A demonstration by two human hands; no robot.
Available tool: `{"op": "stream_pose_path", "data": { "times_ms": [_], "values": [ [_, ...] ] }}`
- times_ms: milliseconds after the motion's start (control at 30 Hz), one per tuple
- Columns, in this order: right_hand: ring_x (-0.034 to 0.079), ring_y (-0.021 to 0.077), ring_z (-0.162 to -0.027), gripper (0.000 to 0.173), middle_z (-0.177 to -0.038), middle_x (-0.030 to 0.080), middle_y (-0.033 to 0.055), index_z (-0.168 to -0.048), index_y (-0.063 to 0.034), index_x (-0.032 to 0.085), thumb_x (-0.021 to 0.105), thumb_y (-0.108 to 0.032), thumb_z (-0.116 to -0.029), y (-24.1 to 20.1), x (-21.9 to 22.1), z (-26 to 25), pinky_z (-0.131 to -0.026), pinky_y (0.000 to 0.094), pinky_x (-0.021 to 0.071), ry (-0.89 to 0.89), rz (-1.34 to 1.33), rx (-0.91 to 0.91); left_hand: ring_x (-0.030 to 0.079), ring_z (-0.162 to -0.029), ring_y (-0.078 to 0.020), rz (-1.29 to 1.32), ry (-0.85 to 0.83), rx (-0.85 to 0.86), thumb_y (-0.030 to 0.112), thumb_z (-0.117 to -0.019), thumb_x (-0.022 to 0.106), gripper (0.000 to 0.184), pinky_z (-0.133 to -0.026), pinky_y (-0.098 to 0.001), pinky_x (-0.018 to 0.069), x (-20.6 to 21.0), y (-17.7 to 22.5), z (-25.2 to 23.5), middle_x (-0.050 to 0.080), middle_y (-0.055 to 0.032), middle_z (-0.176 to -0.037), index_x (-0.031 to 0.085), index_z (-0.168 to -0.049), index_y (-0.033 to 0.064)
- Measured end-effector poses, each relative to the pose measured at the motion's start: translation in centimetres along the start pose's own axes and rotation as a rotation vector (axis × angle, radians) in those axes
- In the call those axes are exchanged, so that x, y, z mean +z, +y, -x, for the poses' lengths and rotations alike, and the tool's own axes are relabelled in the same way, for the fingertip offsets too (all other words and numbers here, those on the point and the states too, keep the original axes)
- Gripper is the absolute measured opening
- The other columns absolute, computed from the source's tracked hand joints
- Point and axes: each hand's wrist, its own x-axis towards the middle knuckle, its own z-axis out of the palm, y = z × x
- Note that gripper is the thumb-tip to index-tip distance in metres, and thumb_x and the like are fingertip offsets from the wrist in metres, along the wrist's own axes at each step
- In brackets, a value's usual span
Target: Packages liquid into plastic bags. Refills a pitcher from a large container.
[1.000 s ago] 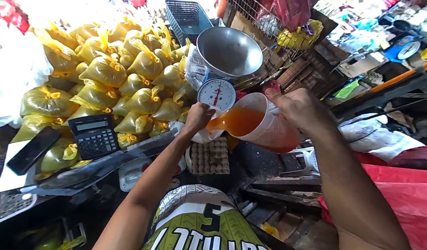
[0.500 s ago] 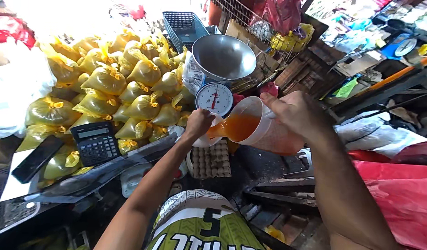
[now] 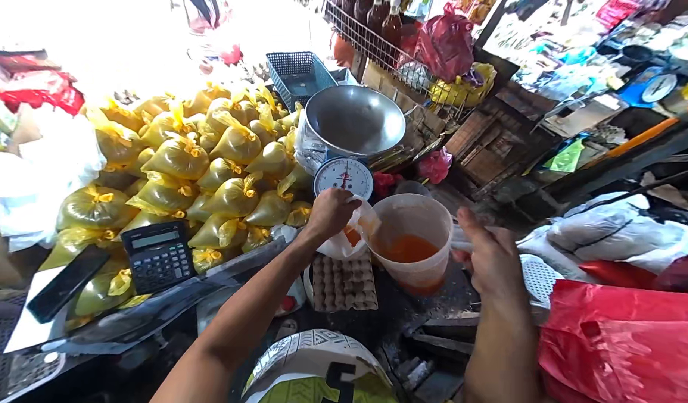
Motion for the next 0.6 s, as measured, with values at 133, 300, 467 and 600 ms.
{"op": "stream_pose_path", "data": {
  "times_ms": [133, 300, 467, 600],
  "values": [
    [0.045, 0.0052, -0.039, 0.043, -0.052, 0.051, -0.0046, -0.080, -0.0162, 0.061, 0.044, -0.044, -0.1086, 0.6, -2.2, 1.6, -0.037, 0.0219, 0.0403, 0.244, -0.436, 0.083, 0.069, -0.086, -0.0248, -0.036, 0.037, 0.210, 0.033, -0.0984, 0.068, 0.027, -0.081, -0.0529, 0.0561, -4.3, 4.9, -3.9, 0.072, -0.0092, -0.088, 0.076, -0.092, 0.0080],
    [0.043, 0.0035, -0.038, 0.049, -0.052, 0.051, -0.0063, -0.081, -0.0190, 0.060, 0.033, -0.047, -0.1106, 2.8, -2.6, 1.6, -0.037, 0.0207, 0.0388, 0.340, -0.675, 0.106, 0.067, -0.087, -0.0237, -0.176, 0.268, 0.292, 0.037, -0.0982, 0.066, 0.032, -0.082, -0.0494, 0.0530, -12.6, 13.2, -11.4, 0.070, -0.0108, -0.090, 0.073, -0.097, 0.0055],
    [0.049, 0.0029, -0.040, 0.037, -0.055, 0.059, -0.0054, -0.075, -0.0151, 0.062, 0.052, -0.031, -0.1071, 3.8, -0.6, 1.2, -0.039, 0.0198, 0.0424, 0.378, -0.471, 0.137, 0.067, -0.098, -0.0209, -0.175, 0.399, 0.313, 0.038, -0.0955, 0.067, 0.032, -0.091, -0.0460, 0.0525, -15.0, 16.3, -19.8, 0.071, -0.0082, -0.100, 0.073, -0.102, 0.0075],
    [0.048, 0.0034, -0.040, 0.041, -0.052, 0.057, -0.0045, -0.068, -0.0129, 0.063, 0.058, -0.029, -0.1051, 5.1, -0.5, 0.5, -0.039, 0.0199, 0.0414, 0.334, -0.421, 0.150, 0.068, -0.102, -0.0342, -0.388, 0.258, 0.369, 0.039, -0.1026, 0.056, 0.037, -0.091, -0.0594, 0.0521, -12.2, 13.6, -21.5, 0.071, -0.0160, -0.103, 0.071, -0.108, 0.0063]
  ]
}}
